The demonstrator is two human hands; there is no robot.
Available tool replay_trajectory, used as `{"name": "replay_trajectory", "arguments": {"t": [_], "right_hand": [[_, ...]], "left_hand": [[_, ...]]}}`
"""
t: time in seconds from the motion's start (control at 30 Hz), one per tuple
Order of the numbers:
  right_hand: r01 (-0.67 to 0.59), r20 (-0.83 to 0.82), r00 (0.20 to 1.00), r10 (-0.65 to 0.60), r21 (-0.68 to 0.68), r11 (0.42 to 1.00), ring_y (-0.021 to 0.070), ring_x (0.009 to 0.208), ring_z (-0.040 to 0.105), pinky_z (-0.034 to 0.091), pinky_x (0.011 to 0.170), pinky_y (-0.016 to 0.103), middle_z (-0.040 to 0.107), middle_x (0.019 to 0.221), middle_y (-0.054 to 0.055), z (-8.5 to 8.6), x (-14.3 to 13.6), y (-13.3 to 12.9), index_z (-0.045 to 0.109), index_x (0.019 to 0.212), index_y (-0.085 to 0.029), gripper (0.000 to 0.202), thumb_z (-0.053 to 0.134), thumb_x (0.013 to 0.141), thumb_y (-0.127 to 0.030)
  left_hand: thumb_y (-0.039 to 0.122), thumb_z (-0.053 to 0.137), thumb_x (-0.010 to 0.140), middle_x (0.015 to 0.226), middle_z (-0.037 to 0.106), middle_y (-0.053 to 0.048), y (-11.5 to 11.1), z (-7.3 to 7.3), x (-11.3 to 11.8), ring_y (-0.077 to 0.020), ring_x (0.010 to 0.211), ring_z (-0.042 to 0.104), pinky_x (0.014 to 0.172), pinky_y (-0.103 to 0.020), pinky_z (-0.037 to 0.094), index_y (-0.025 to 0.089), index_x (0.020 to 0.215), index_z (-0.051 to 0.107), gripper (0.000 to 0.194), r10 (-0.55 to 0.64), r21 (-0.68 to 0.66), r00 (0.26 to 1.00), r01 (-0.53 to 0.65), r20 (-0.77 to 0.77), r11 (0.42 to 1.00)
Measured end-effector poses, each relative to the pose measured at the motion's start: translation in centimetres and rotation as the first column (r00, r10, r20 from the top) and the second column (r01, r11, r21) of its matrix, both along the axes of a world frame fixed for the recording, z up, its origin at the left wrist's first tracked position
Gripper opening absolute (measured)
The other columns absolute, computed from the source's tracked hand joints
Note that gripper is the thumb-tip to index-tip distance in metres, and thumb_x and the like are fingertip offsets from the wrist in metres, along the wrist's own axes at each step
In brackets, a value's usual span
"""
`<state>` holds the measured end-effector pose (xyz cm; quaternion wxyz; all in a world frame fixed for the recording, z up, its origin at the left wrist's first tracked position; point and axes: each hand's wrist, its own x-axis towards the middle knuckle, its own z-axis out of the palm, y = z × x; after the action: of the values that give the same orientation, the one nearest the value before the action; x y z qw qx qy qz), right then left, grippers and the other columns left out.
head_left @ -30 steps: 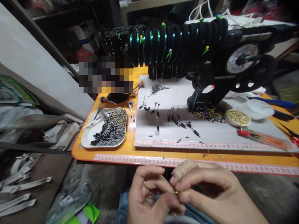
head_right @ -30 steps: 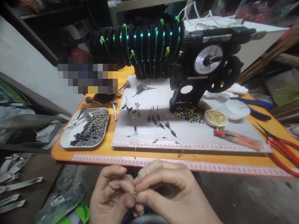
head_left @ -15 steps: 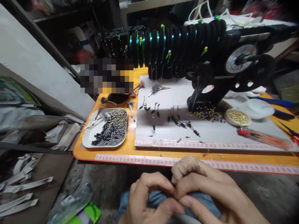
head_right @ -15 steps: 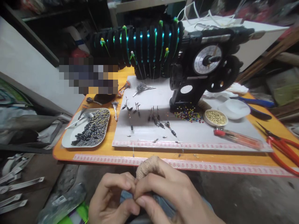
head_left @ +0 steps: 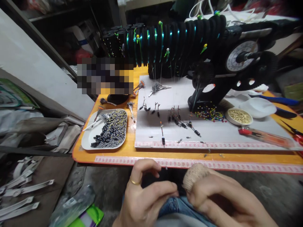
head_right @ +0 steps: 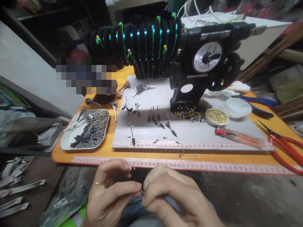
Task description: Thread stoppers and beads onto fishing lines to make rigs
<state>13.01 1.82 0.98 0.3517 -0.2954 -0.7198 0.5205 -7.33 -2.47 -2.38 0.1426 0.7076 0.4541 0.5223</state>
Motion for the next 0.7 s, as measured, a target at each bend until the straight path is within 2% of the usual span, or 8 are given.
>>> {"name": "replay_trajectory", "arguments": {"t": [0.07, 0.17, 0.23, 0.37, 0.5, 0.7], "right_hand": [[0.088, 0.079, 0.993, -0.088, 0.001, 0.996, 0.0118, 0.075, 0.068, 0.056, 0.070, 0.017, 0.069, 0.081, -0.004, 0.1, -0.4, 0.0, 0.065, 0.095, -0.034, 0.014, 0.066, 0.094, -0.019], [0.142, 0.132, 0.984, -0.122, -0.152, 0.978, 0.0121, 0.075, 0.069, 0.058, 0.067, 0.018, 0.069, 0.085, -0.003, 0.0, -0.8, 0.0, 0.063, 0.102, -0.033, 0.013, 0.064, 0.095, -0.022], [0.129, 0.137, 0.986, -0.099, -0.228, 0.965, 0.0121, 0.074, 0.068, 0.059, 0.066, 0.018, 0.066, 0.086, -0.002, 0.0, -0.9, 0.1, 0.062, 0.100, -0.031, 0.009, 0.063, 0.095, -0.024], [0.111, 0.146, 0.986, -0.076, -0.252, 0.961, 0.0106, 0.073, 0.065, 0.058, 0.066, 0.018, 0.062, 0.086, -0.003, 0.2, -0.9, 0.2, 0.061, 0.098, -0.029, 0.010, 0.063, 0.094, -0.020], [0.086, 0.136, 0.989, -0.050, -0.271, 0.959, 0.0101, 0.073, 0.064, 0.057, 0.065, 0.017, 0.061, 0.086, -0.003, 0.5, -0.9, 0.4, 0.059, 0.096, -0.028, 0.010, 0.062, 0.095, -0.019], [0.076, 0.144, 0.989, -0.032, -0.306, 0.949, 0.0107, 0.074, 0.063, 0.057, 0.068, 0.020, 0.059, 0.086, -0.003, 0.5, -0.7, 0.4, 0.058, 0.095, -0.028, 0.006, 0.061, 0.096, -0.022]], "left_hand": [[0.016, 0.068, 0.093, 0.094, 0.069, -0.007, 0.2, 0.5, 0.3, -0.0145, 0.084, 0.071, 0.076, -0.021, 0.061, 0.017, 0.092, 0.074, 0.006, -0.051, -0.077, 0.996, 0.057, 0.070, 0.995], [0.013, 0.072, 0.089, 0.081, 0.076, -0.005, 0.4, 0.9, 0.8, -0.0146, 0.074, 0.075, 0.071, -0.019, 0.062, 0.016, 0.091, 0.073, 0.004, -0.117, -0.136, 0.961, 0.154, 0.250, 0.979], [0.012, 0.078, 0.085, 0.078, 0.078, -0.002, 0.3, 0.7, 1.1, -0.0139, 0.069, 0.075, 0.068, -0.019, 0.062, 0.019, 0.098, 0.074, 0.015, -0.078, -0.181, 0.931, 0.151, 0.357, 0.972], [0.009, 0.082, 0.079, 0.088, 0.082, 0.002, -0.2, -0.4, 1.4, -0.0131, 0.072, 0.078, 0.070, -0.020, 0.065, 0.029, 0.119, 0.067, 0.047, -0.055, -0.246, 0.829, 0.228, 0.556, 0.942], [0.005, 0.082, 0.078, 0.091, 0.082, 0.003, -0.4, -0.6, 1.3, -0.0127, 0.077, 0.078, 0.072, -0.018, 0.065, 0.030, 0.121, 0.066, 0.052, -0.071, -0.239, 0.792, 0.267, 0.606, 0.934], [0.003, 0.080, 0.079, 0.093, 0.081, 0.003, -0.3, -0.2, 1.1, -0.0127, 0.079, 0.078, 0.075, -0.019, 0.065, 0.029, 0.120, 0.065, 0.051, -0.080, -0.237, 0.792, 0.275, 0.605, 0.932]]}}
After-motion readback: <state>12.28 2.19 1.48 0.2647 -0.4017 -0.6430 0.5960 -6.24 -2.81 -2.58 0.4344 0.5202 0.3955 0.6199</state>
